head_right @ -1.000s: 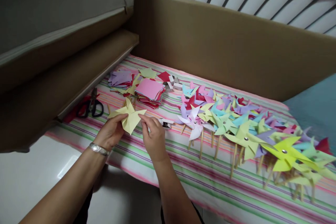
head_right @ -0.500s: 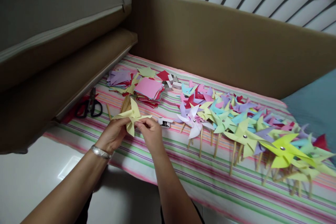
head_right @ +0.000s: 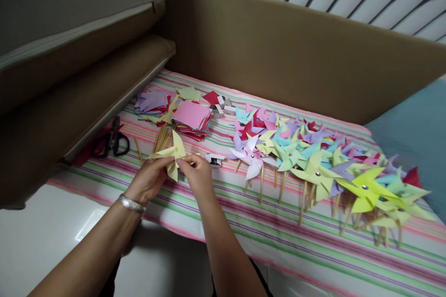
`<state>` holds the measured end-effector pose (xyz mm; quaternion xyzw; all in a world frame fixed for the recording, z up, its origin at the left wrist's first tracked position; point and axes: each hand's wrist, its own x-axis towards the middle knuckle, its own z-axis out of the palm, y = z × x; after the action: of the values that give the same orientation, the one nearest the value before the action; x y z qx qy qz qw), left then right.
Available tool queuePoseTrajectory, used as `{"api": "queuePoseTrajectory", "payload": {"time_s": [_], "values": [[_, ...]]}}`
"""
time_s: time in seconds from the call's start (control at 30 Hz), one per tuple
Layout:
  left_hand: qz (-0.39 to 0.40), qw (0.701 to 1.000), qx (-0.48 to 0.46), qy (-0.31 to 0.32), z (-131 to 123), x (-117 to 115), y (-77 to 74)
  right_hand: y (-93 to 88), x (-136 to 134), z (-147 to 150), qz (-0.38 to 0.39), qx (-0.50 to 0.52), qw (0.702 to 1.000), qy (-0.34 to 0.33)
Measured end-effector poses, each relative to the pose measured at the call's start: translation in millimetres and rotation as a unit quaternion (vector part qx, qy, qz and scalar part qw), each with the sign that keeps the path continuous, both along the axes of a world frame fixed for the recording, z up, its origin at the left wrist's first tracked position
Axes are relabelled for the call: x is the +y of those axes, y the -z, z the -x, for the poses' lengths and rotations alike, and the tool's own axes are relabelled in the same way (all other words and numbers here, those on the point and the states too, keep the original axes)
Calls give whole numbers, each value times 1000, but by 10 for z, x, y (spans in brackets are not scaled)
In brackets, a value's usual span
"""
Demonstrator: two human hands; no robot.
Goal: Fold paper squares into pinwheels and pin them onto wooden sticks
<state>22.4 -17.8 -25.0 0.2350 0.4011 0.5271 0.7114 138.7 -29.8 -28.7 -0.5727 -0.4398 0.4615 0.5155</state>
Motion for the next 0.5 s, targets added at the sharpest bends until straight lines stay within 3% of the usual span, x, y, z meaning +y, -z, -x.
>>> {"api": "queuePoseTrajectory", "payload": {"time_s": [0.23,0.5], "values": [[-1,1000,-4,6,-1,0,18,74,28,-19,-4,-10,1000,-10],[-11,999,-26,39,46,-5,-24,36,28,-26,-1,-9,1000,-15]]}}
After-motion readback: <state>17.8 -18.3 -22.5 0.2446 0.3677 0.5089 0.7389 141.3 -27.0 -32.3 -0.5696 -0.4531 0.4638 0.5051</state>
